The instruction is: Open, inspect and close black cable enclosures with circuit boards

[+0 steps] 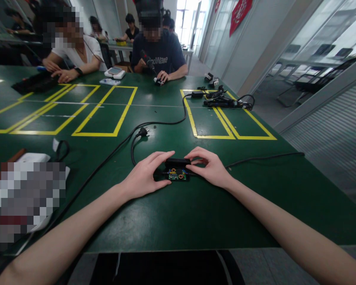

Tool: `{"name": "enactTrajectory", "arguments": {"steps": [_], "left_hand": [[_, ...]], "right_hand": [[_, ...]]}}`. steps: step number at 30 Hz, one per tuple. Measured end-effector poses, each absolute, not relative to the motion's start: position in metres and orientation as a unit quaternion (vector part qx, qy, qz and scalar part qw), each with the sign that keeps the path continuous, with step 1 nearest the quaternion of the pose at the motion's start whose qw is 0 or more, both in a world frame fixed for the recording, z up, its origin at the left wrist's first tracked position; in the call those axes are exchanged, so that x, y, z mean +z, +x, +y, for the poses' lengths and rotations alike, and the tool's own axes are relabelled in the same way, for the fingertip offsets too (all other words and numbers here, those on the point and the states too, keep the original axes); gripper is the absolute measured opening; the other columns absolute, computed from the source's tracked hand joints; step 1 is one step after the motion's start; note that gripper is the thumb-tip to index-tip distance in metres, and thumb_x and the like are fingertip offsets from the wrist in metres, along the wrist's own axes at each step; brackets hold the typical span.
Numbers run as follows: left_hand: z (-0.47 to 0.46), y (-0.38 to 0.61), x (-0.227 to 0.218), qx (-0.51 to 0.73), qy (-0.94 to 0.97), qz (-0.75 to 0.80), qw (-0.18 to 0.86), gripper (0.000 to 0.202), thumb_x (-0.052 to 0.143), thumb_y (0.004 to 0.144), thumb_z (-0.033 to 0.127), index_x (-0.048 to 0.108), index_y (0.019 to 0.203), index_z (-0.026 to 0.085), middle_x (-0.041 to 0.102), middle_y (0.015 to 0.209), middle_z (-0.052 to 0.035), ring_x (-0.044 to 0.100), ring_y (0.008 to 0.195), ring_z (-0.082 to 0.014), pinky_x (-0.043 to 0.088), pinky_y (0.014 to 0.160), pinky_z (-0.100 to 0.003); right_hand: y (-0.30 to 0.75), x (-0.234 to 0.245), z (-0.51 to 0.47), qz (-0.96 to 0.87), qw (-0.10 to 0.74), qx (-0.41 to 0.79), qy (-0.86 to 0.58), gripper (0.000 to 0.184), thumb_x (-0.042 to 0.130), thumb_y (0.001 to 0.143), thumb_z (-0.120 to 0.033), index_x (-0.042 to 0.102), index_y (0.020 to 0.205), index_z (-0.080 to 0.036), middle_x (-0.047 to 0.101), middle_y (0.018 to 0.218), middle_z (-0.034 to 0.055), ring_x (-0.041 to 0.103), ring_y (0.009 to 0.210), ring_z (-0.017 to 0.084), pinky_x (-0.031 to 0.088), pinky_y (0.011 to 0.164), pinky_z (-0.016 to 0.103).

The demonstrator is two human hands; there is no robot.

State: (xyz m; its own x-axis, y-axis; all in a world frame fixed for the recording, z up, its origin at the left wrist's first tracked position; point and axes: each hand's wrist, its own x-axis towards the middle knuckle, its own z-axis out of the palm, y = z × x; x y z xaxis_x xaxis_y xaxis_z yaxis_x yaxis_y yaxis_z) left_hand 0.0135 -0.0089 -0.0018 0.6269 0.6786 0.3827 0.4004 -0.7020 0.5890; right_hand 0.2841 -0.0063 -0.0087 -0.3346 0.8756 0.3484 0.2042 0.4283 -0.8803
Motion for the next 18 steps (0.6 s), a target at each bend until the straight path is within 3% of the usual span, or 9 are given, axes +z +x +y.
{"name": "enactTrajectory", "arguments": {"steps": [12, 18], "left_hand": [[-0.0075, 0.0131, -0.0059, 0.305, 0.871, 0.310, 0.228, 0.090, 0.082, 0.083, 0.020, 0.036, 0.158, 0.035, 0.058, 0.139, -0.0083, 0.064, 0.123, -0.0268, 0.058, 0.104, -0.045], [-0.0087, 0.0138, -0.0050, 0.309, 0.870, 0.305, 0.234, 0.088, 0.080, 0.083, 0.018, 0.037, 0.158, 0.036, 0.058, 0.135, -0.0059, 0.068, 0.106, -0.0200, 0.061, 0.096, -0.038]], "right_hand": [[0.2853, -0.0060, -0.0093, -0.726, 0.424, 0.390, -0.376, 0.028, 0.082, 0.083, -0.029, 0.074, 0.109, -0.023, 0.065, 0.101, 0.0034, 0.070, 0.092, 0.017, 0.067, 0.085, 0.033], [0.2892, -0.0023, -0.0099, -0.762, 0.400, 0.373, -0.347, 0.039, 0.085, 0.082, -0.039, 0.072, 0.115, -0.023, 0.066, 0.102, 0.0045, 0.070, 0.091, 0.019, 0.064, 0.088, 0.038]]}}
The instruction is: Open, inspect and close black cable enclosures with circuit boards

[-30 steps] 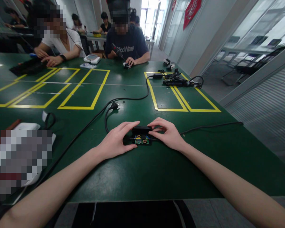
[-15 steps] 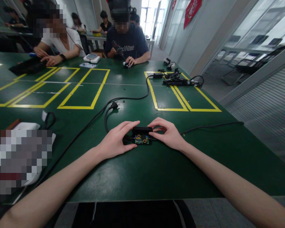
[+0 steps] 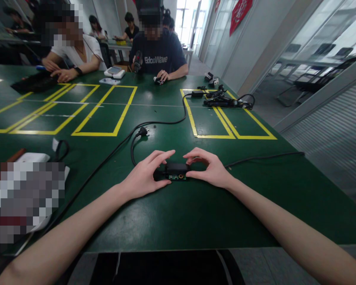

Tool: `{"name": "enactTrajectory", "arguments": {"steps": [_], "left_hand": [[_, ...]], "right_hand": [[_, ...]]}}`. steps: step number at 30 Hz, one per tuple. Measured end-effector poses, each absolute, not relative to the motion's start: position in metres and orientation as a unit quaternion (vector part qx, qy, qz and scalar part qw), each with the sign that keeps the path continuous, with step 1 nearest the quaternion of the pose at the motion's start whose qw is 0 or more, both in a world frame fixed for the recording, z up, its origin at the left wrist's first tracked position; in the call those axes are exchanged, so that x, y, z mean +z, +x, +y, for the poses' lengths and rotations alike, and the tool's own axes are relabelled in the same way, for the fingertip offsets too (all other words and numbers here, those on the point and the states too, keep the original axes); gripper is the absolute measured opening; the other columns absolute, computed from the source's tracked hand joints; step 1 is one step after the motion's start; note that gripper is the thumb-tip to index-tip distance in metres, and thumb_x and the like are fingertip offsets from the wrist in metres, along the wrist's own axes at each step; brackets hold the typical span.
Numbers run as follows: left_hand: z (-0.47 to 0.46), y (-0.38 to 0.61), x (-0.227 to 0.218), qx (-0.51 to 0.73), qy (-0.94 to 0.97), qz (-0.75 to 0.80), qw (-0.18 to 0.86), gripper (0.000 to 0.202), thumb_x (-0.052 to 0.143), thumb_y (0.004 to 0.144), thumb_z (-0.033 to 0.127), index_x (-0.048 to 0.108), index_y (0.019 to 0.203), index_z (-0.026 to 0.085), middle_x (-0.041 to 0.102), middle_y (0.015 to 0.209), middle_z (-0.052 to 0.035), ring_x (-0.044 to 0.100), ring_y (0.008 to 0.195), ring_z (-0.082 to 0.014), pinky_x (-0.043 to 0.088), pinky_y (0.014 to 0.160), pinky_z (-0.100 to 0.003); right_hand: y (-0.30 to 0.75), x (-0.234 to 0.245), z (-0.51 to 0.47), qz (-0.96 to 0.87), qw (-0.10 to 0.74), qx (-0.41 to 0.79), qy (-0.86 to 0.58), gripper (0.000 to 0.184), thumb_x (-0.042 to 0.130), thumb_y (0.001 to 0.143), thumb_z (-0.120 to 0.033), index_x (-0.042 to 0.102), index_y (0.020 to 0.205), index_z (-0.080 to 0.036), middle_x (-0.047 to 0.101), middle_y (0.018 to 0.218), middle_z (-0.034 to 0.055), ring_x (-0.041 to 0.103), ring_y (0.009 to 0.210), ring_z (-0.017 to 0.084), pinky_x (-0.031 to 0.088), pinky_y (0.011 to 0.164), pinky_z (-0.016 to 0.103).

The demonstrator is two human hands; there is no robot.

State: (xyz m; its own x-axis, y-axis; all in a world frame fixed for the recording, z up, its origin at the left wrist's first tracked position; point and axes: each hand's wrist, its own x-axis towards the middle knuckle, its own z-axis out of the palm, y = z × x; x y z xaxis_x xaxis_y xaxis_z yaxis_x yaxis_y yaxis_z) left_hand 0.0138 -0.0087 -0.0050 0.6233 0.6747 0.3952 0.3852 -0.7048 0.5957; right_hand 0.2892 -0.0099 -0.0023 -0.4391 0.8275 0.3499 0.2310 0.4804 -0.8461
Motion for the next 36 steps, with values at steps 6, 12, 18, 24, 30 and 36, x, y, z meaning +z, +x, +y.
{"name": "enactTrajectory", "arguments": {"steps": [6, 12, 18, 24, 30, 36], "left_hand": [[-0.0110, 0.0146, -0.0019, 0.298, 0.868, 0.308, 0.252, 0.081, 0.077, 0.085, 0.018, 0.041, 0.156, 0.033, 0.061, 0.129, -0.0059, 0.067, 0.100, -0.0187, 0.061, 0.095, -0.038], [-0.0112, 0.0145, -0.0010, 0.295, 0.869, 0.306, 0.254, 0.071, 0.077, 0.086, 0.019, 0.048, 0.150, 0.029, 0.062, 0.126, -0.0066, 0.067, 0.101, -0.0190, 0.060, 0.097, -0.039], [-0.0111, 0.0149, -0.0023, 0.292, 0.872, 0.309, 0.244, 0.067, 0.076, 0.086, 0.018, 0.051, 0.147, 0.027, 0.063, 0.126, -0.0070, 0.068, 0.104, -0.0195, 0.060, 0.098, -0.038], [-0.0098, 0.0155, -0.0017, 0.286, 0.882, 0.301, 0.223, 0.048, 0.076, 0.087, 0.022, 0.063, 0.133, 0.022, 0.068, 0.124, -0.0091, 0.068, 0.112, -0.0234, 0.058, 0.100, -0.039], [-0.0076, 0.0161, -0.0034, 0.281, 0.889, 0.291, 0.217, 0.029, 0.075, 0.088, 0.023, 0.067, 0.116, 0.020, 0.074, 0.113, -0.0081, 0.070, 0.104, -0.0238, 0.058, 0.093, -0.039], [-0.0061, 0.0186, -0.0038, 0.279, 0.891, 0.291, 0.208, 0.019, 0.071, 0.089, 0.026, 0.066, 0.106, 0.020, 0.075, 0.108, -0.0079, 0.070, 0.099, -0.0240, 0.057, 0.088, -0.039]], "right_hand": [[0.2909, -0.0002, -0.0099, -0.773, 0.393, 0.373, -0.329, 0.034, 0.077, 0.091, -0.035, 0.070, 0.121, -0.022, 0.067, 0.098, 0.0039, 0.069, 0.090, 0.018, 0.062, 0.090, 0.038], [0.2896, 0.0001, -0.0115, -0.778, 0.391, 0.370, -0.324, 0.030, 0.076, 0.089, -0.030, 0.071, 0.118, -0.023, 0.067, 0.099, 0.0046, 0.070, 0.090, 0.019, 0.062, 0.089, 0.037], [0.2889, -0.0001, -0.0115, -0.795, 0.392, 0.346, -0.306, 0.027, 0.080, 0.086, -0.029, 0.074, 0.112, -0.021, 0.069, 0.104, 0.0066, 0.071, 0.092, 0.019, 0.063, 0.085, 0.036], [0.2873, 0.0027, -0.0116, -0.827, 0.396, 0.280, -0.284, 0.021, 0.080, 0.086, -0.024, 0.075, 0.106, -0.021, 0.071, 0.100, 0.0061, 0.069, 0.090, 0.019, 0.060, 0.082, 0.034], [0.2866, 0.0023, -0.0126, -0.837, 0.373, 0.268, -0.296, 0.021, 0.079, 0.087, -0.025, 0.075, 0.107, -0.022, 0.070, 0.104, 0.0068, 0.069, 0.093, 0.020, 0.059, 0.086, 0.037], [0.2871, -0.0018, -0.0118, -0.862, 0.340, 0.236, -0.293, 0.024, 0.075, 0.089, -0.026, 0.073, 0.113, -0.022, 0.069, 0.109, 0.0090, 0.069, 0.097, 0.021, 0.058, 0.088, 0.038]]}}
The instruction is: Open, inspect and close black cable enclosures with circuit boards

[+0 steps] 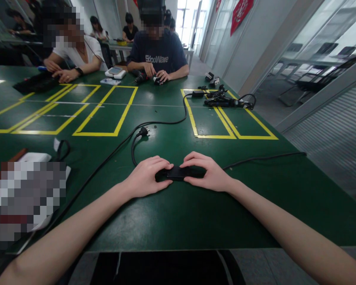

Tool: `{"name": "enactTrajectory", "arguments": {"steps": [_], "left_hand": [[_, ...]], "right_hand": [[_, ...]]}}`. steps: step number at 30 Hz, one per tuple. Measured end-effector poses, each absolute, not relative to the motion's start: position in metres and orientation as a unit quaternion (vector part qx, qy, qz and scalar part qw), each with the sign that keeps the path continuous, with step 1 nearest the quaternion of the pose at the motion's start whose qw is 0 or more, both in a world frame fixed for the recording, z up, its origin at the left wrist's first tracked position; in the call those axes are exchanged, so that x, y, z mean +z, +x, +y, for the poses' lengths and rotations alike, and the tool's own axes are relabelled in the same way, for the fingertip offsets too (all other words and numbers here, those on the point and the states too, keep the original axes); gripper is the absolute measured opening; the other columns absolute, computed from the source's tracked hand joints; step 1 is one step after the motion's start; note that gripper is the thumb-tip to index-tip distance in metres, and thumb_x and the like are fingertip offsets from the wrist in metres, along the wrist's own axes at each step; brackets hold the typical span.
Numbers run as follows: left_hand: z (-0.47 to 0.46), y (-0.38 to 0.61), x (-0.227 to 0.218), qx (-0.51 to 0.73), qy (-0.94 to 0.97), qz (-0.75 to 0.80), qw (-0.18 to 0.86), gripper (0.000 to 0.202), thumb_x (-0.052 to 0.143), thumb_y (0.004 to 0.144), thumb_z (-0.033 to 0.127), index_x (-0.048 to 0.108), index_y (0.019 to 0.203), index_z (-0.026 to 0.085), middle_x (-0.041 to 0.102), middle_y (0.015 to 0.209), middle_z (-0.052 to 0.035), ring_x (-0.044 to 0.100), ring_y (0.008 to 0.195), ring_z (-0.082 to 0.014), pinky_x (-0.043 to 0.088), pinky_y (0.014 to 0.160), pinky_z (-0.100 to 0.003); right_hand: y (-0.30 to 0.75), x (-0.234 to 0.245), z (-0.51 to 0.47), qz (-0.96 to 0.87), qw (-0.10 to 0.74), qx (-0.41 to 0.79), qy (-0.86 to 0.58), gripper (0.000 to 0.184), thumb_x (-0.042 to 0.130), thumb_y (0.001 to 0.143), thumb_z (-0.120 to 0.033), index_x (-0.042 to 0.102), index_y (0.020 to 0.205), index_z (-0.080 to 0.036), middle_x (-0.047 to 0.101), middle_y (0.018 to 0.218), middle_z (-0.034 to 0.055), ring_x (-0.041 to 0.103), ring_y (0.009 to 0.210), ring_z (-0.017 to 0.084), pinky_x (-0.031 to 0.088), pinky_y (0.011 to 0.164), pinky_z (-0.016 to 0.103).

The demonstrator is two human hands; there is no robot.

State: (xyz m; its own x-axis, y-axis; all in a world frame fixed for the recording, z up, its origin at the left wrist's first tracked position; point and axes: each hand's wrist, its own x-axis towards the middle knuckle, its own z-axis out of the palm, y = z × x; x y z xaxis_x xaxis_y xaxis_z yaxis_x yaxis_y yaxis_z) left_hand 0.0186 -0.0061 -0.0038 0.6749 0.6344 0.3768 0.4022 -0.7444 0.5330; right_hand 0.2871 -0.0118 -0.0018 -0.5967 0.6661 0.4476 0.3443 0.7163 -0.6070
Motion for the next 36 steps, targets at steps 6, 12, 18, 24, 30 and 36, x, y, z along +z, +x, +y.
{"name": "enactTrajectory", "arguments": {"steps": [6, 12, 18, 24, 30, 36], "left_hand": [[-0.007, 0.022, 0.004, 0.224, 0.902, 0.324, 0.175, 0.020, 0.063, 0.092, 0.032, 0.061, 0.107, 0.019, 0.073, 0.101, -0.0083, 0.067, 0.092, -0.0254, 0.055, 0.083, -0.040], [-0.013, 0.032, 0.005, 0.166, 0.922, 0.328, 0.119, 0.030, 0.067, 0.090, 0.032, 0.058, 0.115, 0.018, 0.071, 0.106, -0.0093, 0.068, 0.096, -0.0272, 0.053, 0.086, -0.040], [-0.011, 0.033, 0.002, 0.140, 0.937, 0.309, 0.085, 0.025, 0.055, 0.103, 0.035, 0.060, 0.121, 0.019, 0.072, 0.104, -0.0084, 0.069, 0.095, -0.0247, 0.052, 0.085, -0.036], [-0.013, 0.031, 0.006, 0.133, 0.940, 0.303, 0.080, 0.027, 0.052, 0.105, 0.041, 0.063, 0.116, 0.019, 0.074, 0.099, -0.0075, 0.070, 0.089, -0.0235, 0.049, 0.081, -0.034], [-0.013, 0.030, 0.007, 0.136, 0.943, 0.293, 0.075, 0.028, 0.055, 0.104, 0.040, 0.063, 0.119, 0.018, 0.076, 0.101, -0.0071, 0.072, 0.088, -0.0233, 0.048, 0.079, -0.035], [-0.010, 0.028, 0.006, 0.185, 0.940, 0.281, 0.055, 0.037, 0.056, 0.104, 0.046, 0.064, 0.125, 0.016, 0.077, 0.103, -0.0094, 0.072, 0.093, -0.0252, 0.051, 0.081, -0.036]], "right_hand": [[0.289, -0.005, -0.008, -0.905, 0.262, 0.153, -0.297, 0.046, 0.077, 0.084, -0.028, 0.067, 0.128, -0.020, 0.073, 0.111, 0.0120, 0.069, 0.099, 0.027, 0.058, 0.087, 0.043], [0.282, -0.004, -0.010, -0.927, 0.218, 0.093, -0.289, 0.035, 0.067, 0.086, -0.019, 0.068, 0.121, -0.015, 0.073, 0.100, 0.0124, 0.065, 0.089, 0.026, 0.055, 0.079, 0.040], [0.282, 0.001, -0.012, -0.930, 0.214, 0.092, -0.285, 0.023, 0.061, 0.098, -0.029, 0.069, 0.115, -0.017, 0.072, 0.091, 0.0102, 0.065, 0.082, 0.024, 0.051, 0.074, 0.036], [0.281, 0.005, -0.015, -0.936, 0.196, 0.070, -0.285, 0.025, 0.057, 0.102, -0.034, 0.069, 0.113, -0.016, 0.073, 0.089, 0.0098, 0.067, 0.081, 0.022, 0.050, 0.074, 0.034], [0.282, 0.005, -0.017, -0.939, 0.210, 0.040, -0.269, 0.033, 0.056, 0.104, -0.041, 0.066, 0.121, -0.014, 0.074, 0.091, 0.0107, 0.068, 0.081, 0.023, 0.051, 0.073, 0.035], [0.282, 0.006, -0.020, -0.933, 0.212, 0.039, -0.288, 0.032, 0.055, 0.105, -0.041, 0.067, 0.118, -0.014, 0.075, 0.091, 0.0110, 0.069, 0.079, 0.024, 0.051, 0.071, 0.035]]}}
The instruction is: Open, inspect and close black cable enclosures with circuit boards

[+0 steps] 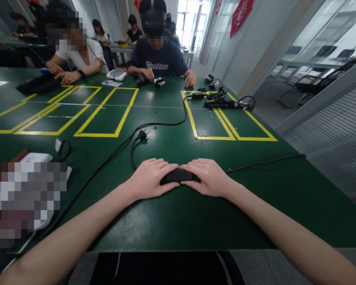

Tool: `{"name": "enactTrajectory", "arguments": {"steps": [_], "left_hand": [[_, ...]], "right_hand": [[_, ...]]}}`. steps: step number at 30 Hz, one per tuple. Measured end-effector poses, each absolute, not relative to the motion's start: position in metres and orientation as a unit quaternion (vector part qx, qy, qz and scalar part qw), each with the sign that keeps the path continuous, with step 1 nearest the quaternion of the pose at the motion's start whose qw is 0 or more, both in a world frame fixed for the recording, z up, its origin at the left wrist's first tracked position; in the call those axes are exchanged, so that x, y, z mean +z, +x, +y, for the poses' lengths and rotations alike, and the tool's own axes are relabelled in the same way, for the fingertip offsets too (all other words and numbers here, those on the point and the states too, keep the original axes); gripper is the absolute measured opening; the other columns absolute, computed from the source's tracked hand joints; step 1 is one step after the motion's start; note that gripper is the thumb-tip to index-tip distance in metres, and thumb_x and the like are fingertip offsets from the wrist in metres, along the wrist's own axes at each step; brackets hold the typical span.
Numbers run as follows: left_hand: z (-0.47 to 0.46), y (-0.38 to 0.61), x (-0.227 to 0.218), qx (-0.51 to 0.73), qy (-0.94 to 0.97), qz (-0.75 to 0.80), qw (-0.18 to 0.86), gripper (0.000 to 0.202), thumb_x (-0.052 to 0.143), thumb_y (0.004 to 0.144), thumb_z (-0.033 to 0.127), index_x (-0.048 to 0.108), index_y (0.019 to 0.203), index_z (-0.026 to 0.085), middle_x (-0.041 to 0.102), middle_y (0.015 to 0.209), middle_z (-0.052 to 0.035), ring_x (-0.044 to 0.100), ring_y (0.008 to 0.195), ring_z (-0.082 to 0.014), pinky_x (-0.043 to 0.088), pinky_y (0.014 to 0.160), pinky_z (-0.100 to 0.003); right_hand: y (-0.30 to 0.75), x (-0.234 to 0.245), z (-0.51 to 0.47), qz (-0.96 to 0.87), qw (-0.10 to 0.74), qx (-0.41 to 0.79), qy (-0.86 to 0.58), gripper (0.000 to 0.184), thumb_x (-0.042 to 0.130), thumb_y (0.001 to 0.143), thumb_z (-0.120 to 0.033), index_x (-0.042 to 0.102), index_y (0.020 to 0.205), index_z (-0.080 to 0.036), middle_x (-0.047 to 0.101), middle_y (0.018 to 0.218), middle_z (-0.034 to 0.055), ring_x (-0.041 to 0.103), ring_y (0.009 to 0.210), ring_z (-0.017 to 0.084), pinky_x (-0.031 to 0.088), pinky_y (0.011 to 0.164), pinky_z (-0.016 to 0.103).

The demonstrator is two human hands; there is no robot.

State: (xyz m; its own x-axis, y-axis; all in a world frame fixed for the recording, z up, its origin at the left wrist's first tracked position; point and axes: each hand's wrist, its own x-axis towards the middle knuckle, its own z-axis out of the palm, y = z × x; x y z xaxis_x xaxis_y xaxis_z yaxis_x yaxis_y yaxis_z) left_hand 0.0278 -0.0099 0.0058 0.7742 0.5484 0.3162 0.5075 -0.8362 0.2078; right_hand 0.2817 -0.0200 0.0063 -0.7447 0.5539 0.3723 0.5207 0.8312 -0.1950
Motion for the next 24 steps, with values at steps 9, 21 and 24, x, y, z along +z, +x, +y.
{"name": "enactTrajectory", "arguments": {"steps": [9, 21, 24], "left_hand": [[-0.0095, 0.0279, 0.0063, 0.187, 0.939, 0.283, 0.057, 0.037, 0.055, 0.104, 0.047, 0.067, 0.121, 0.016, 0.077, 0.103, -0.0092, 0.071, 0.094, -0.0242, 0.054, 0.084, -0.036], [-0.0081, 0.0271, 0.0037, 0.218, 0.929, 0.292, 0.072, 0.040, 0.058, 0.102, 0.049, 0.070, 0.124, 0.017, 0.078, 0.100, -0.0093, 0.072, 0.089, -0.0232, 0.054, 0.083, -0.035], [-0.0105, 0.0281, 0.0062, 0.218, 0.922, 0.297, 0.120, 0.057, 0.063, 0.095, 0.060, 0.067, 0.128, 0.015, 0.078, 0.109, -0.0114, 0.072, 0.096, -0.0263, 0.055, 0.085, -0.037]], "right_hand": [[0.2819, 0.0005, -0.0204, -0.932, 0.204, 0.035, -0.299, 0.029, 0.055, 0.105, -0.038, 0.065, 0.122, -0.015, 0.076, 0.094, 0.0086, 0.071, 0.080, 0.021, 0.049, 0.069, 0.030], [0.2846, -0.0011, -0.0192, -0.936, 0.206, -0.027, -0.283, 0.031, 0.047, 0.108, -0.035, 0.063, 0.127, -0.016, 0.076, 0.097, 0.0090, 0.071, 0.077, 0.018, 0.051, 0.065, 0.027], [0.2857, 0.0014, -0.0215, -0.938, 0.208, -0.099, -0.258, 0.031, 0.044, 0.107, -0.029, 0.067, 0.124, -0.016, 0.076, 0.105, 0.0117, 0.070, 0.077, 0.018, 0.051, 0.066, 0.028]]}}
